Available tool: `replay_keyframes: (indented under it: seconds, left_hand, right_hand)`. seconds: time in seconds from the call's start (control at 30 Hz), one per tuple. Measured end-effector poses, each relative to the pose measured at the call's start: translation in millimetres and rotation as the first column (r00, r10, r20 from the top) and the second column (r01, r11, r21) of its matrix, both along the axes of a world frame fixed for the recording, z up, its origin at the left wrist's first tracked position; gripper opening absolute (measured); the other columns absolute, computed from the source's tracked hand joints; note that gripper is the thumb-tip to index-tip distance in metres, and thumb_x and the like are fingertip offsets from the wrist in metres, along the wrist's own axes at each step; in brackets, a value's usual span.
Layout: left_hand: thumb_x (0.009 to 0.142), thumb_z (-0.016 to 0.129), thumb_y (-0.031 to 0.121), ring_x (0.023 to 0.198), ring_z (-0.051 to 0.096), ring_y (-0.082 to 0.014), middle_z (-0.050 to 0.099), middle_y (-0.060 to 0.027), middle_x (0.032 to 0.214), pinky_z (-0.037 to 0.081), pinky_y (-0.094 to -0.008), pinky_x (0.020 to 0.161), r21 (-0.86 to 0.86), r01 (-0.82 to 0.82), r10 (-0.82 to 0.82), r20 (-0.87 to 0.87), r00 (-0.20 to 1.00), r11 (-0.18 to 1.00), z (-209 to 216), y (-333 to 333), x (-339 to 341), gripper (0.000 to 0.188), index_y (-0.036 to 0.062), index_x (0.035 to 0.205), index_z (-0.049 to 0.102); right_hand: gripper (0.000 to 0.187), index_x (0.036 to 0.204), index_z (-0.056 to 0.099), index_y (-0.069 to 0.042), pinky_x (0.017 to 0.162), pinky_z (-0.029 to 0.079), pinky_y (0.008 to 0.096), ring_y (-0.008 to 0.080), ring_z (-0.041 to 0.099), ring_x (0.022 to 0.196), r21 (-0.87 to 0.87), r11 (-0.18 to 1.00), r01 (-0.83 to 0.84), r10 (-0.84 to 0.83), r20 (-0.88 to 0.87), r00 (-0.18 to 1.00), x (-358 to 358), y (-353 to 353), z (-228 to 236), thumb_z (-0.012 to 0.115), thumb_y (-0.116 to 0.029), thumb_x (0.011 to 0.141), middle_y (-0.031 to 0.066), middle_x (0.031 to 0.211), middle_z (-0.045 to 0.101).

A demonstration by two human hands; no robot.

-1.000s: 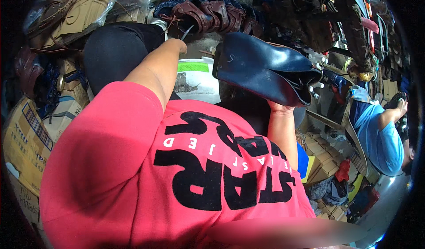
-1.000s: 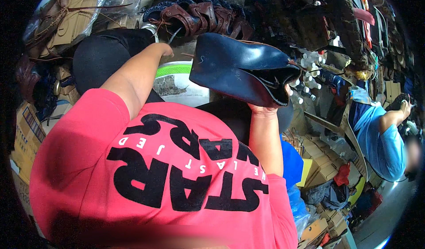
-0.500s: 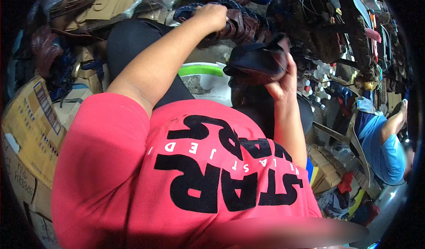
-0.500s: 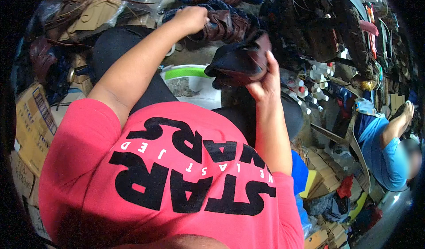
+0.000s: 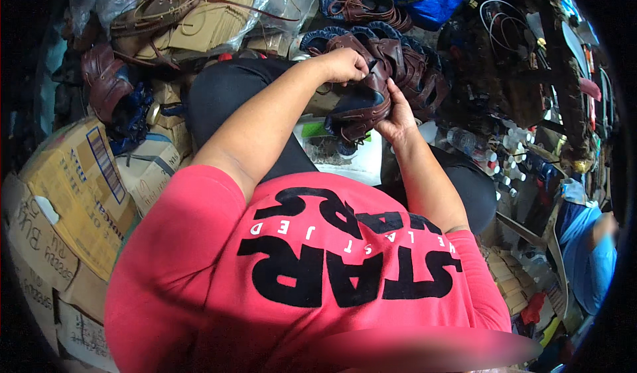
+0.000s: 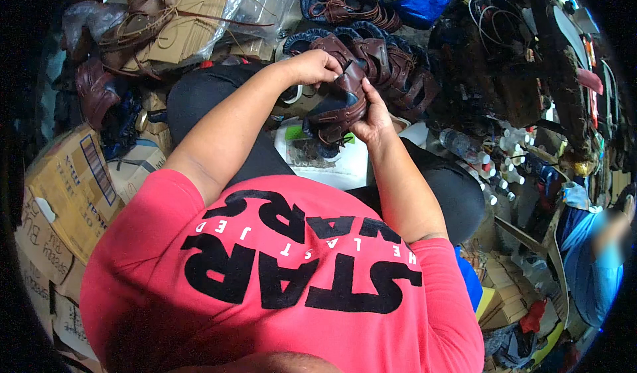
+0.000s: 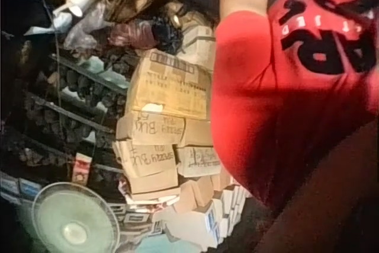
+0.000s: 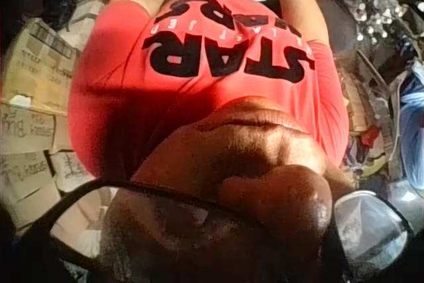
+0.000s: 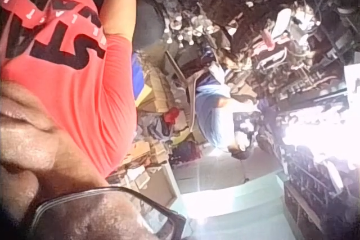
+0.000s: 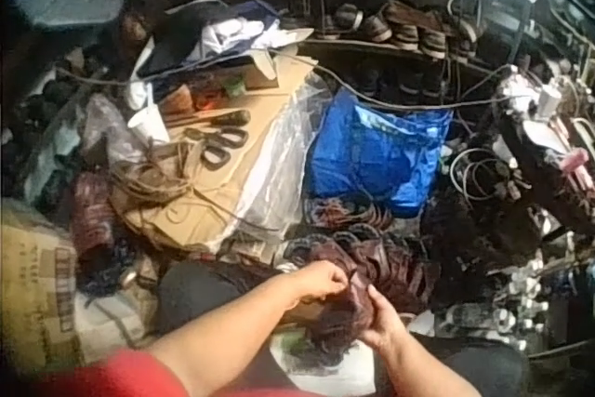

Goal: The recorder is assembling components of leather boat shoes, fitting liners into the uppers and organizing the pieces.

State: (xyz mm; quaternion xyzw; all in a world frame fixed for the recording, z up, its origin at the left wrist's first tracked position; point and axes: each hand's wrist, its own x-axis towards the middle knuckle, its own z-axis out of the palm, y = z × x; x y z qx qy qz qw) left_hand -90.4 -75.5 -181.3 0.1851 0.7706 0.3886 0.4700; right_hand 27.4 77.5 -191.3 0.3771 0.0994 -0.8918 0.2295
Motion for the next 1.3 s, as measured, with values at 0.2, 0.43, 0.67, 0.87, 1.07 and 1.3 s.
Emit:
replay_keyframes:
  seconds: [0.2, 0.43, 0.67, 0.87, 1.07, 1.3]
  left_hand:
    - [0.072, 0.059, 0.005, 0.056, 0.051, -0.0107, 0.058, -0.0016, 0.062, 0.041, -0.028, 0.052, -0.165, 0.231, -0.232, 0.012, 0.973, 0.959, -38, -2, -10, 0.013, 0.0052, 0.082, 0.067]
    - [0.07, 0.058, 0.009, 0.07, 0.06, -0.0252, 0.064, -0.0154, 0.077, 0.045, -0.0359, 0.067, -0.229, 0.136, -0.17, -0.133, 0.977, 0.964, -92, -20, -11, 0.016, 0.0068, 0.083, 0.066]
    - [0.077, 0.059, 0.01, 0.075, 0.056, -0.0132, 0.064, 0.0003, 0.084, 0.042, -0.0271, 0.071, -0.019, -0.272, 0.234, 0.568, 0.789, 0.962, -59, 3, 7, 0.013, 0.0101, 0.087, 0.067]
    - [0.074, 0.057, 0.003, 0.089, 0.056, -0.0133, 0.064, 0.001, 0.097, 0.039, -0.0274, 0.083, 0.104, -0.245, 0.121, 0.647, 0.753, 0.964, -62, -3, 14, 0.026, 0.0082, 0.099, 0.064]
    - [0.077, 0.057, 0.006, 0.091, 0.057, -0.0162, 0.063, -0.005, 0.102, 0.043, -0.0282, 0.08, -0.043, -0.384, 0.337, 0.575, 0.745, 0.922, -79, -1, 27, 0.026, 0.0045, 0.103, 0.06]
    - [0.063, 0.076, 0.03, 0.109, 0.05, -0.0286, 0.049, -0.0195, 0.12, 0.039, -0.0334, 0.093, -0.094, -0.214, 0.215, 0.002, 0.977, 0.972, -41, -1, 99, 0.096, 0.0023, 0.137, 0.021]
  right_hand:
    - [0.039, 0.117, 0.047, -0.003, 0.092, 0.04, 0.0483, 0.0296, 0.054, 0.102, -0.148, 0.989, 0.022, -0.031, -0.059, 0.998, 6, 1, -22, 0.054, -0.019, 0.083, 0.0146, 0.111, 0.056]
    - [0.055, 0.118, 0.041, 0.004, 0.096, 0.039, 0.0456, 0.0317, 0.052, 0.105, -0.238, 0.969, -0.058, 0.004, -0.221, 0.975, 11, 3, -30, 0.044, 0.008, 0.064, 0.0182, 0.115, 0.051]
    - [0.027, 0.111, 0.049, 0.0, 0.083, 0.051, 0.0331, 0.0206, 0.06, 0.092, 0.067, 0.994, -0.081, 0.092, -0.193, 0.977, 17, 9, -49, 0.052, 0.0, 0.084, 0.0113, 0.104, 0.058]
    - [0.022, 0.101, 0.057, -0.003, 0.065, 0.05, 0.0329, 0.018, 0.06, 0.076, 0.236, 0.964, -0.123, 0.173, -0.203, 0.964, 16, 2, -59, 0.06, -0.014, 0.083, 0.0064, 0.089, 0.061]
    - [0.018, 0.096, 0.057, -0.004, 0.062, 0.048, 0.0327, 0.0189, 0.057, 0.07, 0.314, 0.934, -0.168, 0.223, -0.149, 0.963, 10, -5, -47, 0.057, -0.018, 0.085, 0.0065, 0.082, 0.061]
    - [0.025, 0.097, 0.056, -0.005, 0.056, 0.046, 0.0275, 0.0188, 0.057, 0.067, 0.167, 0.986, 0.002, 0.002, -0.026, 1.0, 13, 4, -95, 0.048, -0.027, 0.09, 0.0069, 0.084, 0.061]
